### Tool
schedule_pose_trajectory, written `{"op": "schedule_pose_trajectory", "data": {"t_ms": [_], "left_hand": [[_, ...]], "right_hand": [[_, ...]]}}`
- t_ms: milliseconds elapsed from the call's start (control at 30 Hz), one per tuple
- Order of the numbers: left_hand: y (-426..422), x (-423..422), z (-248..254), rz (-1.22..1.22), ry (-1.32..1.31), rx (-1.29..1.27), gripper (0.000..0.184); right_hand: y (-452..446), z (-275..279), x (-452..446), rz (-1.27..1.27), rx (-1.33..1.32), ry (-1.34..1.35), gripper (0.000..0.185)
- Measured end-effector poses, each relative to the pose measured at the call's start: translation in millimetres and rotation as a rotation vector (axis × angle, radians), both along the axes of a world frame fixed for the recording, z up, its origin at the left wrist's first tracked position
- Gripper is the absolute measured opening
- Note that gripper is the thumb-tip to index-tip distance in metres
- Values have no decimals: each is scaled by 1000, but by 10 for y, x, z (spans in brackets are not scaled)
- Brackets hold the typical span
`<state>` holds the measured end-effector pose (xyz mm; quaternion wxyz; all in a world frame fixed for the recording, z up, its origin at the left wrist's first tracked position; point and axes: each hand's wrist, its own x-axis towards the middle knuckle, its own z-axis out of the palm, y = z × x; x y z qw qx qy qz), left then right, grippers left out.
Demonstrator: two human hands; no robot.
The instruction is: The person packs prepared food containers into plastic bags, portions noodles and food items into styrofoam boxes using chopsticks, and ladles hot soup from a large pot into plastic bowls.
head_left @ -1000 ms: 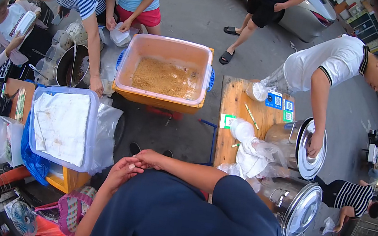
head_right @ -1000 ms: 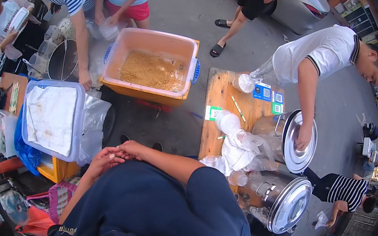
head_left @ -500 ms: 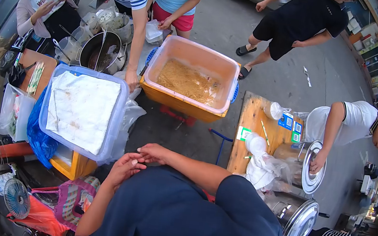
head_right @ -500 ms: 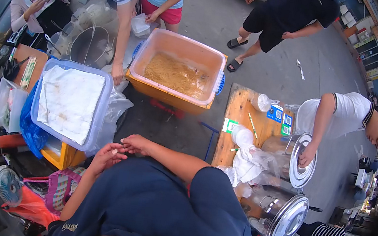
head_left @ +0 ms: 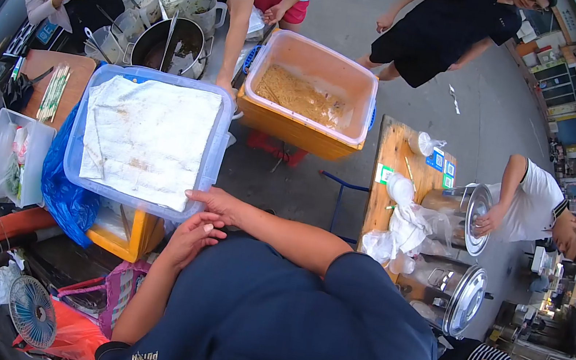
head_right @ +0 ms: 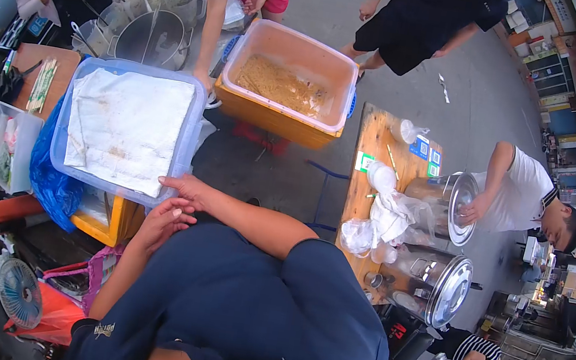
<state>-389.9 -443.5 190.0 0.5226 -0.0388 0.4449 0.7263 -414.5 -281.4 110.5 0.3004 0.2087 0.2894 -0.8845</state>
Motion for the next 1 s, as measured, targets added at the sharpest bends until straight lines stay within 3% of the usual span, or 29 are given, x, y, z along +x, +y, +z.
{"op": "schedule_pose_trajectory", "data": {"t_ms": [100, 200, 267, 300, 333, 433, 700, 867, 1000], "left_hand": [[-110, -42, -85, -46, -5, 21, 35], [-156, -95, -78, -105, 15, 47, 35], [-169, -117, -17, -110, 3, 32, 34], [-161, -121, -25, -136, 4, 38, 34], [-164, -121, -36, -162, 5, 34, 35], [-151, -153, -33, -205, 32, 25, 36], [-20, -287, -99, -565, 271, 89, 42], [83, -324, -123, -472, 266, 68, 43], [219, -335, -158, -386, 272, 63, 41]], "right_hand": [[-107, 41, 2, -95, 21, -59, 54], [-220, -183, -14, -256, 232, -7, 50], [-202, -232, -13, -303, 188, -28, 48], [-144, 147, 6, -344, 201, -67, 53], [-43, 131, 39, -354, 203, -63, 53], [101, 99, 35, -387, 80, 90, 58], [1201, 405, 752, -454, 148, 75, 68], [2424, 142, 1485, -604, 194, 70, 67], [3086, 276, 1691, -769, 274, 110, 68]]}}
